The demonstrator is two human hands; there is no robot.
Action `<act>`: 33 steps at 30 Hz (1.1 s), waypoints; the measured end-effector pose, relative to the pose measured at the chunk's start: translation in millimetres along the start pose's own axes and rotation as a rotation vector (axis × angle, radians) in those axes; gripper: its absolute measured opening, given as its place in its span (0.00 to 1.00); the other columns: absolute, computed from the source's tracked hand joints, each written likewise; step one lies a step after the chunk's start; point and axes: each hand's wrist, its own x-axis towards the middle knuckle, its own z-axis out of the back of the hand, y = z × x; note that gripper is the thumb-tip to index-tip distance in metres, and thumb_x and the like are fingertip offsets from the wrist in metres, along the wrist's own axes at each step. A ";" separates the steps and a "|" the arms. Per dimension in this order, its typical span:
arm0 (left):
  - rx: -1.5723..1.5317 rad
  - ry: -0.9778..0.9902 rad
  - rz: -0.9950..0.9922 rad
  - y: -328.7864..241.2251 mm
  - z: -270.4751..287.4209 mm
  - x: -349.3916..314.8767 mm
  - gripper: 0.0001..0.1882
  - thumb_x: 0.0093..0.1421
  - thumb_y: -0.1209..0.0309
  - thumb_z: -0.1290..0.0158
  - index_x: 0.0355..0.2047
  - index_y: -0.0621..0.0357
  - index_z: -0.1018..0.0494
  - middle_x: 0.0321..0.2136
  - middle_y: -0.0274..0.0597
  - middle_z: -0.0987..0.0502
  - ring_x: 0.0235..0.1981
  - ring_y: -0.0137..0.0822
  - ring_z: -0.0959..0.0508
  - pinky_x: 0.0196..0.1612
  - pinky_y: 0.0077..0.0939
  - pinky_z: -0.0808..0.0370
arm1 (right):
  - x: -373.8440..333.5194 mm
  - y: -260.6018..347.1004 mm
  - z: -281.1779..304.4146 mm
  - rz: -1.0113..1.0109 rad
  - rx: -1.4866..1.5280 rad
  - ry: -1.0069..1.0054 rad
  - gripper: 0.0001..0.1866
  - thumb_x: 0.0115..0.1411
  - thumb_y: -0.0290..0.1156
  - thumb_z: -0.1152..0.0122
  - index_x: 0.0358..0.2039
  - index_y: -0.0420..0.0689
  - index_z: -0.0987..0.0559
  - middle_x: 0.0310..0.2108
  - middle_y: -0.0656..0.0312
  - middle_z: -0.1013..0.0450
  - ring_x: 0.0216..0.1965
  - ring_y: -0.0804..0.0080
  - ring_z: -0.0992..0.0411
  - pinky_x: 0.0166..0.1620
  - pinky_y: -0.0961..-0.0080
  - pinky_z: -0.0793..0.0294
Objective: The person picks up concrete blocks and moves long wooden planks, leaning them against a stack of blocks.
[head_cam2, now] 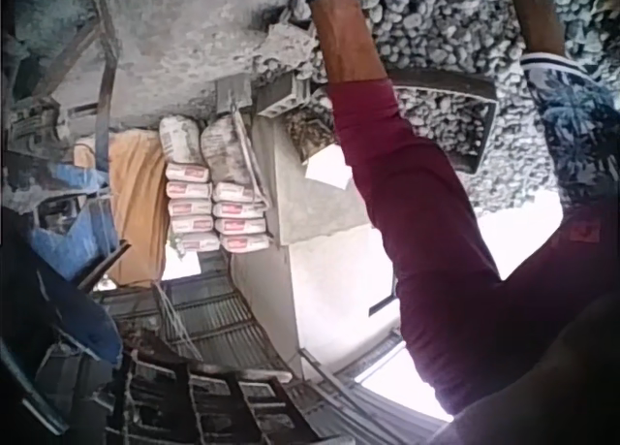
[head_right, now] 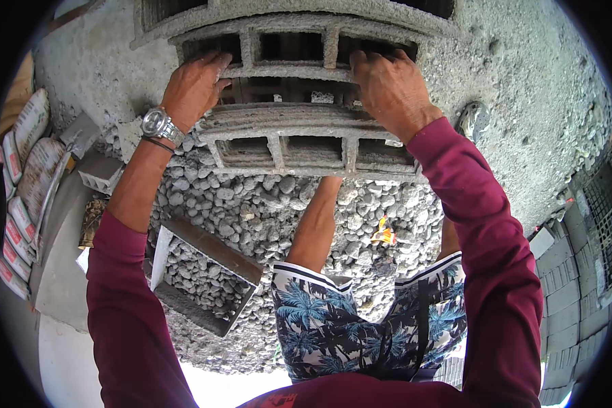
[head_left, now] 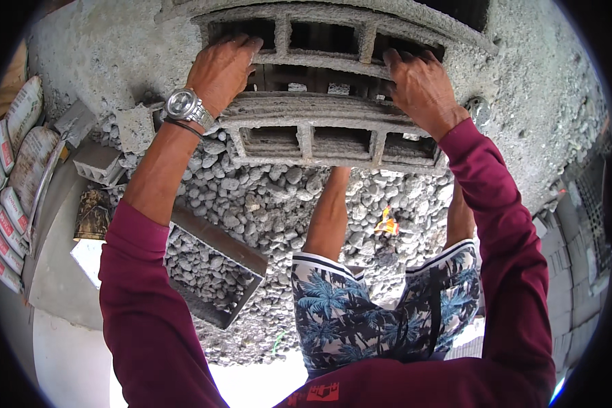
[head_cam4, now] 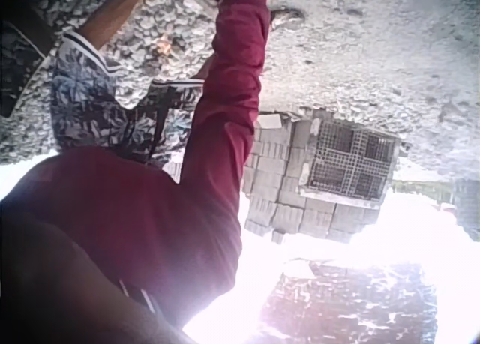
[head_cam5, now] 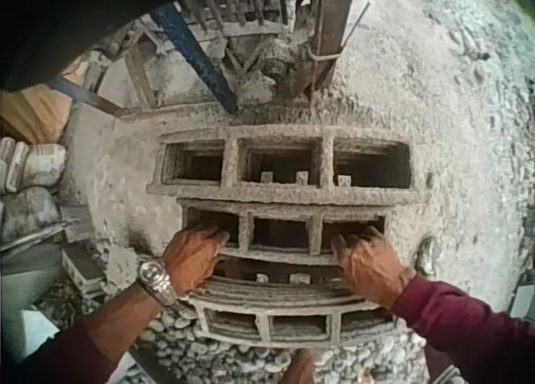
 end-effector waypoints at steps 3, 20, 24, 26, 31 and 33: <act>0.102 -0.064 0.009 -0.3 -4.3 4.2 0.25 0.51 0.75 0.43 0.52 0.57 0.30 0.34 0.53 0.23 0.35 0.54 0.23 0.41 0.42 0.24 | 1.9 0.4 2.4 -0.014 0.025 0.069 0.26 0.47 0.29 0.36 0.47 0.39 0.31 0.33 0.48 0.24 0.37 0.53 0.25 0.46 0.62 0.29; 0.150 0.202 -0.017 10.7 8.7 9.7 0.21 0.55 0.64 0.42 0.49 0.56 0.27 0.46 0.51 0.24 0.52 0.52 0.29 0.56 0.41 0.30 | 0.1 -24.1 14.3 0.122 0.194 0.088 0.16 0.56 0.34 0.40 0.42 0.39 0.27 0.28 0.49 0.25 0.34 0.52 0.25 0.41 0.59 0.27; 0.114 0.253 0.036 13.8 9.2 10.5 0.19 0.56 0.64 0.43 0.48 0.55 0.25 0.46 0.50 0.24 0.54 0.54 0.31 0.57 0.42 0.31 | 0.5 -18.5 19.0 0.117 0.106 0.093 0.18 0.58 0.38 0.40 0.43 0.39 0.26 0.29 0.49 0.25 0.33 0.52 0.26 0.41 0.60 0.28; 0.126 0.171 0.025 14.9 6.5 4.3 0.21 0.55 0.63 0.42 0.48 0.54 0.25 0.45 0.50 0.23 0.55 0.54 0.31 0.56 0.43 0.31 | 0.1 -17.5 13.4 0.127 0.101 0.052 0.17 0.59 0.38 0.41 0.43 0.39 0.26 0.29 0.48 0.25 0.33 0.51 0.27 0.41 0.60 0.28; -0.064 -0.251 0.020 -10.9 22.6 -2.6 0.23 0.53 0.60 0.40 0.48 0.55 0.25 0.41 0.50 0.21 0.50 0.51 0.26 0.56 0.40 0.31 | -4.1 -19.5 20.9 0.140 0.209 -0.092 0.15 0.59 0.39 0.41 0.41 0.41 0.26 0.29 0.54 0.24 0.31 0.56 0.25 0.41 0.63 0.27; -0.141 -0.414 0.145 -20.5 39.0 -7.7 0.25 0.53 0.57 0.40 0.46 0.60 0.25 0.36 0.52 0.19 0.43 0.50 0.21 0.55 0.36 0.29 | -14.6 -17.3 36.8 0.165 0.341 -0.311 0.17 0.60 0.41 0.41 0.41 0.40 0.24 0.29 0.55 0.23 0.30 0.60 0.24 0.41 0.65 0.26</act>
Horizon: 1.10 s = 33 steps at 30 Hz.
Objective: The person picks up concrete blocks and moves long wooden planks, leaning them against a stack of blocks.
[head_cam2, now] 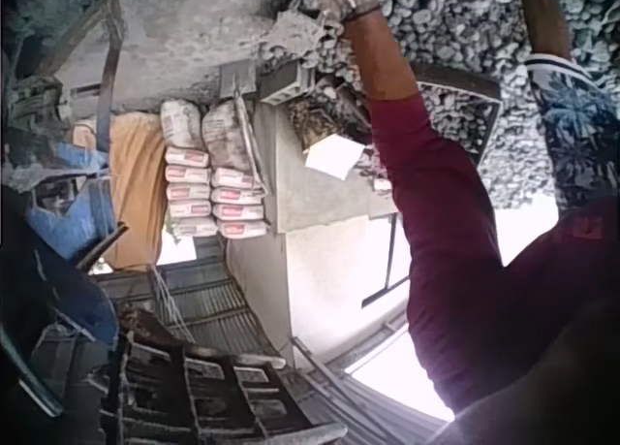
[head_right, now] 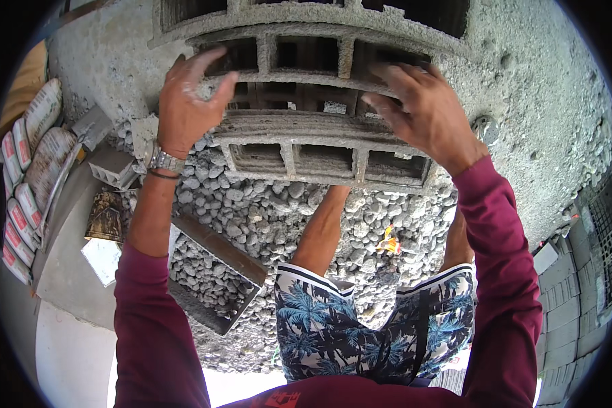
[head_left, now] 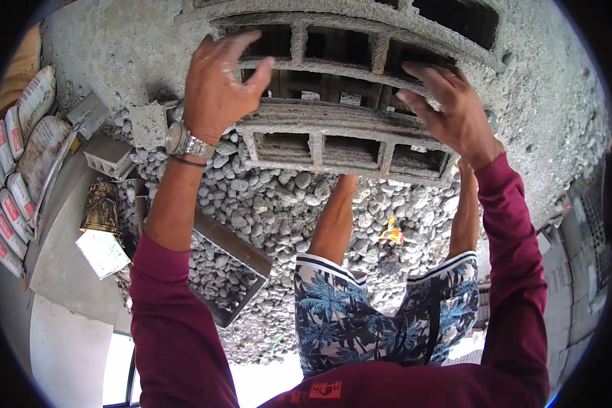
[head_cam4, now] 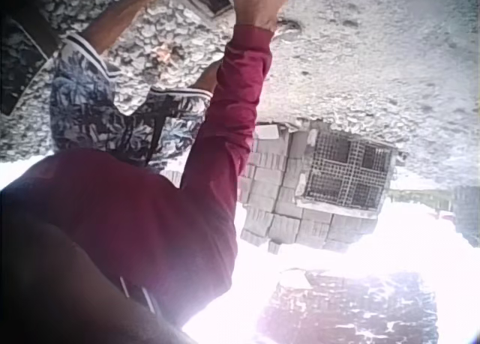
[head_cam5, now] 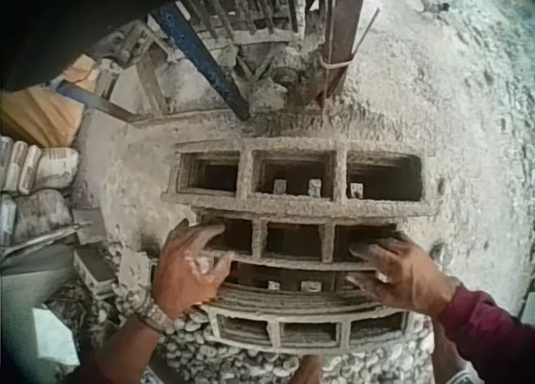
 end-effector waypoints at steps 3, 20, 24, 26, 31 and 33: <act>-0.013 -0.213 0.543 34.4 -9.7 -12.3 0.30 0.48 0.51 0.37 0.44 0.63 0.24 0.34 0.55 0.19 0.38 0.51 0.19 0.47 0.37 0.24 | -20.0 10.9 17.6 -0.362 0.124 -0.300 0.19 0.60 0.43 0.40 0.41 0.38 0.22 0.32 0.55 0.22 0.33 0.65 0.22 0.38 0.67 0.24; 0.239 0.068 0.720 60.8 -47.7 0.2 0.27 0.50 0.46 0.40 0.28 0.61 0.22 0.27 0.60 0.21 0.35 0.60 0.21 0.38 0.46 0.24 | -37.7 -20.3 -2.8 -0.817 0.456 -0.183 0.28 0.63 0.54 0.47 0.43 0.38 0.20 0.19 0.52 0.30 0.23 0.70 0.31 0.31 0.71 0.31; -0.037 0.097 0.638 48.3 -35.9 -9.0 0.31 0.57 0.44 0.46 0.39 0.65 0.23 0.33 0.62 0.21 0.38 0.54 0.21 0.42 0.39 0.25 | -65.7 -25.6 14.8 -0.942 0.692 -0.212 0.30 0.63 0.53 0.46 0.51 0.39 0.24 0.43 0.49 0.23 0.44 0.61 0.24 0.50 0.68 0.27; -0.256 -0.021 0.610 50.2 -30.4 -20.4 0.32 0.61 0.47 0.49 0.49 0.68 0.28 0.39 0.59 0.21 0.43 0.44 0.20 0.47 0.34 0.26 | -72.2 -9.3 19.8 -0.861 0.494 -0.227 0.27 0.62 0.50 0.43 0.50 0.39 0.23 0.43 0.50 0.23 0.43 0.63 0.24 0.49 0.69 0.26; -0.271 -0.062 0.525 56.4 -28.9 -39.3 0.33 0.61 0.46 0.48 0.50 0.67 0.29 0.42 0.55 0.21 0.45 0.43 0.21 0.47 0.32 0.28 | -58.8 7.9 20.7 -0.233 -0.238 -0.117 0.24 0.55 0.44 0.34 0.51 0.49 0.24 0.50 0.63 0.26 0.50 0.68 0.29 0.57 0.66 0.37; -0.288 0.054 0.546 59.2 -33.8 -33.4 0.32 0.60 0.47 0.47 0.48 0.66 0.27 0.40 0.56 0.21 0.43 0.44 0.20 0.46 0.32 0.27 | -40.4 9.1 10.8 -0.086 -0.349 -0.002 0.27 0.53 0.43 0.34 0.53 0.51 0.26 0.52 0.69 0.27 0.53 0.68 0.32 0.59 0.61 0.43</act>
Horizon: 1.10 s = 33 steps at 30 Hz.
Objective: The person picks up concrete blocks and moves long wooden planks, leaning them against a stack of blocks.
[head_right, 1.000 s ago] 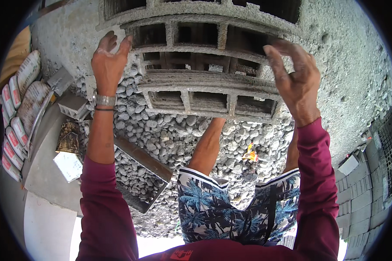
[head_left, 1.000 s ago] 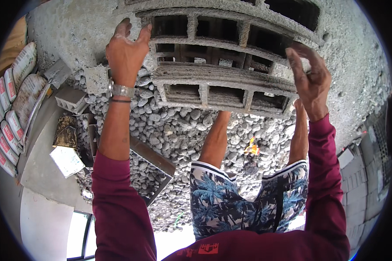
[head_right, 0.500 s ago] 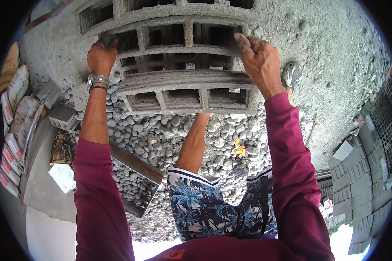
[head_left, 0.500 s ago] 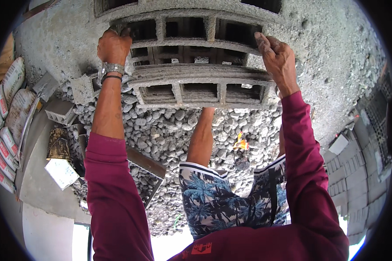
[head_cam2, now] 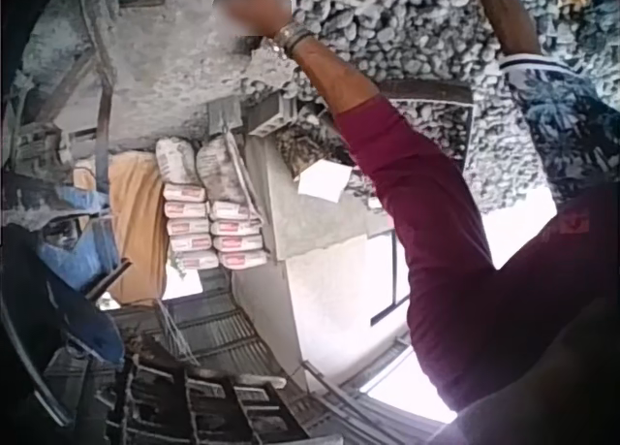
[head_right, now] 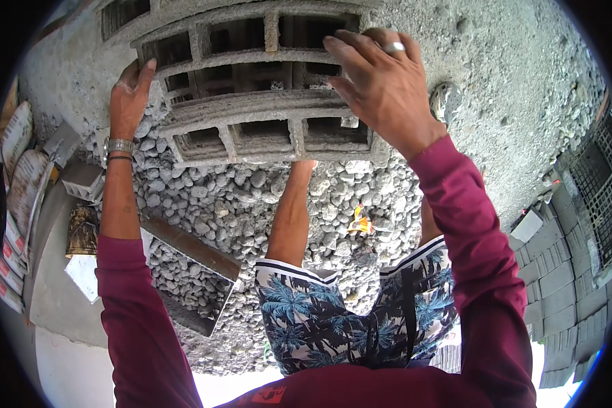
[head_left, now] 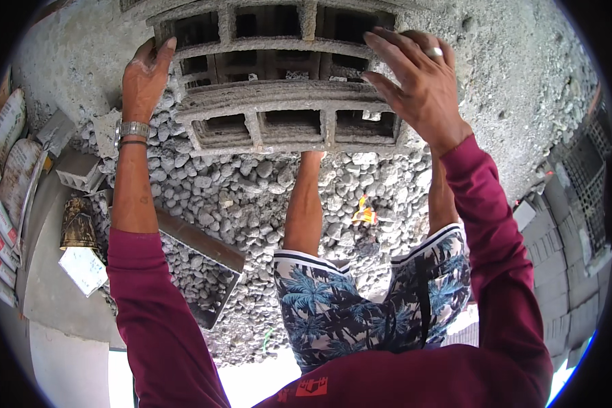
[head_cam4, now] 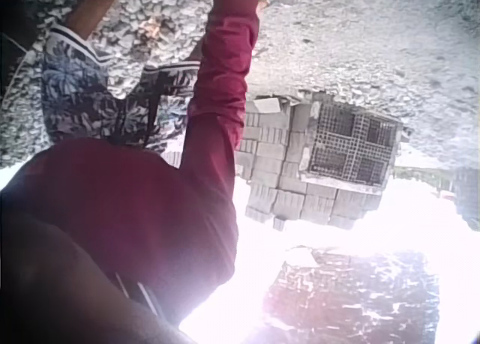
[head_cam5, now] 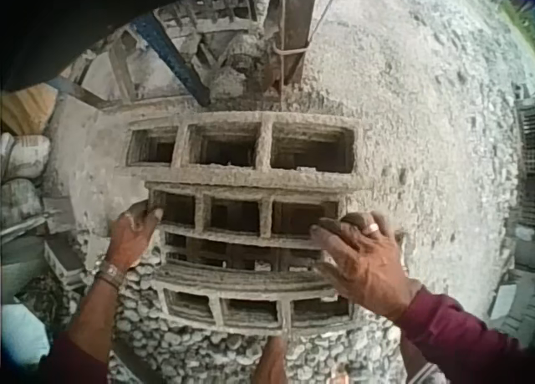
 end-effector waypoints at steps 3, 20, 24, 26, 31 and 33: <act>0.058 0.020 -0.015 0.0 -0.9 17.7 0.28 0.57 0.47 0.45 0.38 0.65 0.23 0.30 0.58 0.21 0.34 0.50 0.20 0.40 0.35 0.27 | 16.9 -7.5 -26.6 0.104 -0.121 0.100 0.20 0.54 0.38 0.37 0.48 0.48 0.23 0.45 0.62 0.24 0.53 0.66 0.33 0.61 0.62 0.46; 0.005 -0.044 0.098 -4.1 9.6 3.3 0.33 0.62 0.44 0.53 0.50 0.65 0.28 0.43 0.55 0.22 0.45 0.45 0.22 0.49 0.31 0.29 | 21.6 0.7 3.1 0.088 0.135 -0.004 0.22 0.56 0.45 0.37 0.46 0.46 0.22 0.41 0.57 0.22 0.48 0.64 0.28 0.56 0.63 0.39; -0.332 -0.133 0.404 7.5 30.1 -77.1 0.34 0.63 0.43 0.55 0.53 0.63 0.28 0.44 0.49 0.21 0.47 0.39 0.22 0.50 0.33 0.29 | -43.0 17.7 34.4 -0.554 0.560 -0.047 0.19 0.57 0.39 0.36 0.44 0.39 0.21 0.38 0.53 0.22 0.40 0.65 0.23 0.41 0.67 0.23; -0.251 -0.019 0.434 -5.8 22.3 -118.4 0.30 0.63 0.45 0.53 0.44 0.63 0.25 0.39 0.51 0.20 0.38 0.42 0.20 0.39 0.35 0.25 | -81.5 14.0 33.2 -0.786 0.569 0.102 0.24 0.57 0.44 0.34 0.44 0.36 0.22 0.39 0.48 0.23 0.43 0.62 0.24 0.46 0.66 0.24; 0.041 0.065 0.308 -33.1 -22.0 -159.0 0.22 0.58 0.58 0.42 0.41 0.67 0.25 0.38 0.52 0.20 0.38 0.38 0.21 0.41 0.31 0.25 | -101.5 39.2 -1.1 -0.773 0.634 0.130 0.25 0.55 0.43 0.33 0.41 0.30 0.23 0.36 0.47 0.23 0.36 0.66 0.24 0.39 0.75 0.26; -0.143 -0.153 0.329 -27.5 -43.1 -152.8 0.19 0.55 0.60 0.39 0.37 0.67 0.24 0.32 0.51 0.20 0.32 0.37 0.21 0.37 0.32 0.24 | -91.9 43.2 -0.9 -0.891 0.616 0.149 0.22 0.56 0.41 0.34 0.39 0.31 0.23 0.32 0.50 0.23 0.32 0.68 0.24 0.35 0.77 0.27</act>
